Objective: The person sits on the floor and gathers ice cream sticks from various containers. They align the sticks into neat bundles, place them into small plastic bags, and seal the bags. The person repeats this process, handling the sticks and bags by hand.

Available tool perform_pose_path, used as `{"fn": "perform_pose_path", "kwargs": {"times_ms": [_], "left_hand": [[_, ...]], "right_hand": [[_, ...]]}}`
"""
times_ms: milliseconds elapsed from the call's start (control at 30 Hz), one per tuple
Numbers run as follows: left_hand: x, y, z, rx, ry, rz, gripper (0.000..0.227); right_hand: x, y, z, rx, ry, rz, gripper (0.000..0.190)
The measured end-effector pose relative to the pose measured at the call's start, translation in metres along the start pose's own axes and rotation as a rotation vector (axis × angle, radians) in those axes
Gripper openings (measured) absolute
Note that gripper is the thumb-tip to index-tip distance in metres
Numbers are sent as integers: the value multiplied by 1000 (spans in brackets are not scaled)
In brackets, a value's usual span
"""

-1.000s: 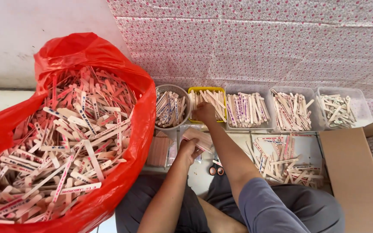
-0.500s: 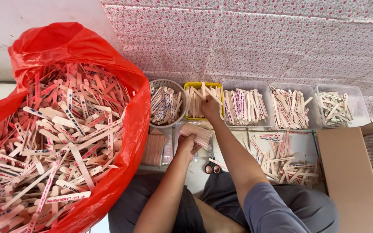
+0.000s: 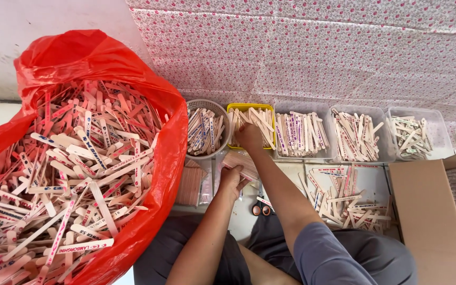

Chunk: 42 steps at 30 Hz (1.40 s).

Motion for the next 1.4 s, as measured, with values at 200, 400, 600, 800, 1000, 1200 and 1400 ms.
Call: {"fn": "perform_pose_path", "kwargs": {"times_ms": [200,400,600,800,1000,1200,1400], "left_hand": [[1,0,1,0,1,6,66],[-2,8,11,-1,-3,16,66],[0,7,7,12,4,6,67],[-2,4,2,17,9,-14,66],[-6,12,18,9,13,-24,67],[-2,13,16,71,76,45,73],[-18,66,91,96,101,46,74]], "right_hand": [[0,-10,11,21,42,18,24],[-25,7,-13,-20,19,54,22],[-11,4,-9,-85,-48,4,19],[4,-6,5,-38,-93,77,17],[-7,-19,-1,73,-76,266,22],[-86,-6,-82,-28,67,355,30],[-126,-112,-152,-21,158,824,7]]}}
Point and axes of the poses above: each hand's wrist, its own z-axis towards the middle knuckle, its own x-axis out of the palm, y = z × x, the point moved 1 cm from there along z, towards the middle knuckle, and after that the axes turned 3 degrees about x, right-handed, at the moved point
